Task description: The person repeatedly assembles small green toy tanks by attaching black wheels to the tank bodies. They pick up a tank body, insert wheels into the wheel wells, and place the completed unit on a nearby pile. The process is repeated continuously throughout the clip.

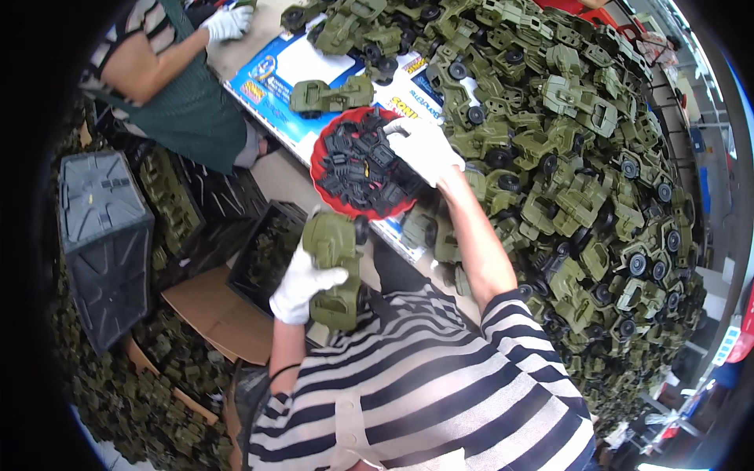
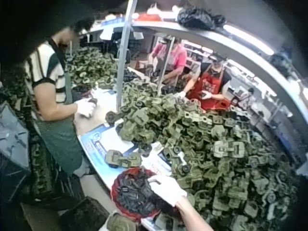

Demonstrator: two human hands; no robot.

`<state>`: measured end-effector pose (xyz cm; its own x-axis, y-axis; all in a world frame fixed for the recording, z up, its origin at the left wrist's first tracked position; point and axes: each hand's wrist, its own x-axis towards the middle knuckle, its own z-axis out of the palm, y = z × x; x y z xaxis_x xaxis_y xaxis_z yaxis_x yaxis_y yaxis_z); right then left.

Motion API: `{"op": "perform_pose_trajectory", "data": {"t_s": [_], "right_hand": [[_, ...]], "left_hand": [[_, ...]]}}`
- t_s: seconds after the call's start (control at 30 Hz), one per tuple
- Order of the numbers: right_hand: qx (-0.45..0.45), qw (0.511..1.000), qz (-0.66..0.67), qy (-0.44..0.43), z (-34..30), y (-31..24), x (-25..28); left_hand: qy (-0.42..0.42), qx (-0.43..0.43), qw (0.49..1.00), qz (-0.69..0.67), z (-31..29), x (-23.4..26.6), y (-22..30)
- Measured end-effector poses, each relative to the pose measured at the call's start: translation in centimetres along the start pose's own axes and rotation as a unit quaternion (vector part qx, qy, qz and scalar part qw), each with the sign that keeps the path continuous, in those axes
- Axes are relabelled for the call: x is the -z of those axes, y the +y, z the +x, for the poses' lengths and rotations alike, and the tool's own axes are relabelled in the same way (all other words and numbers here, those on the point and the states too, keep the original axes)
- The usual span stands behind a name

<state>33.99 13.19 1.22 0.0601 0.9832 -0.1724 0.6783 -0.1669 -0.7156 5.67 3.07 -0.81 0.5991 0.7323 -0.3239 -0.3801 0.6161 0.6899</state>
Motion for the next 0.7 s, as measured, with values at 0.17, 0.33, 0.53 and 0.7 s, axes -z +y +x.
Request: {"op": "perform_pose_trajectory", "data": {"t_s": [0.17, 0.33, 0.53, 0.7], "right_hand": [[0.094, 0.986, 0.054, -0.128, -6.0, -6.1, 2.6], [0.082, 0.922, 0.137, -0.353, -5.7, -3.6, 5.8], [0.110, 0.911, 0.191, -0.349, -5.0, -1.8, 2.1], [-0.007, 0.892, 0.316, -0.322, -5.9, 0.0, 0.0]], "left_hand": [[-0.088, 0.013, 0.995, 0.044, 2.2, -1.8, 0.8], [-0.115, 0.045, 0.991, -0.046, 2.2, -2.6, 0.4], [-0.071, 0.055, 0.994, -0.056, 1.7, -3.0, 0.4], [-0.064, 0.071, 0.992, -0.086, 0.8, -2.5, 0.5]]}}
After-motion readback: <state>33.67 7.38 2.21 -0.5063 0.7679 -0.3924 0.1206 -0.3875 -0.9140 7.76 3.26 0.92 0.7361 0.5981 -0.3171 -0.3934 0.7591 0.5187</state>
